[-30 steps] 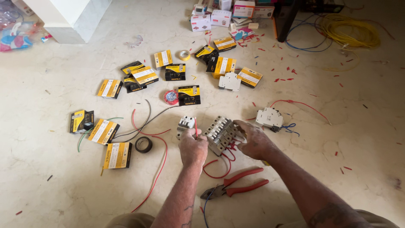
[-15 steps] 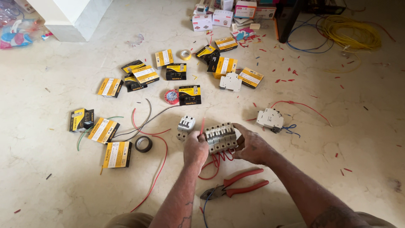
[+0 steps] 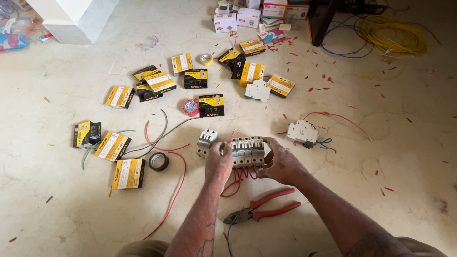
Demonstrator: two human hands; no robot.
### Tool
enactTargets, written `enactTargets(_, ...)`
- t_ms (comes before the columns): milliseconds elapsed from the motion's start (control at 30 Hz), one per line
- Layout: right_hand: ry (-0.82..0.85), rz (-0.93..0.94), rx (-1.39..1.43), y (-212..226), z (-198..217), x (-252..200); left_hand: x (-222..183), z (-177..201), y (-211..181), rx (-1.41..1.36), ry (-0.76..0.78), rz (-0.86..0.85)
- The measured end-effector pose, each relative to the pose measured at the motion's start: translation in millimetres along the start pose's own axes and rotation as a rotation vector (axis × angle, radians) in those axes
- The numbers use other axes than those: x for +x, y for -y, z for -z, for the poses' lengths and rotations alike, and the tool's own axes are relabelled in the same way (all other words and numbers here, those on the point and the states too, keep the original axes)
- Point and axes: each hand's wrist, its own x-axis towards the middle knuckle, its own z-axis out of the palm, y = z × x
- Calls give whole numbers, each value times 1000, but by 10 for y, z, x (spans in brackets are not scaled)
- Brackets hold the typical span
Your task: The person arranges multiple circuit breakers on the floor and uses a screwdriver and pliers to insert and secure short lengths of wire into the terminal blocks.
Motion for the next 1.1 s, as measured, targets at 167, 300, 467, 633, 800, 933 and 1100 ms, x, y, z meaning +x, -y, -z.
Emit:
enactTargets(167, -6, 9, -9, -38, -52, 14, 2, -25, 2, 35, -12, -22)
enactTargets(300, 37, 21, -56, -72, 4, 37, -34, 5, -68, 146, -51, -149)
enactTargets(467, 50, 46, -62, -113, 69, 68, -151, 91, -341, 344, -104, -154)
enactTargets(633, 44, 62, -55, -184, 79, 141, -217, 240, -496, 438, -224, -291)
enactTargets(800, -59, 152, -179, -223, 134, 148, -59, 282, -387, 619, -419, -442)
enactTargets(933, -104, 142, -285, -161, 201, 111, 171, 421, -183, 452, -419, -271)
enactTargets(1100, -98, 79, -272, -86, 223, 68, 330, 554, 11, 30, -323, -142)
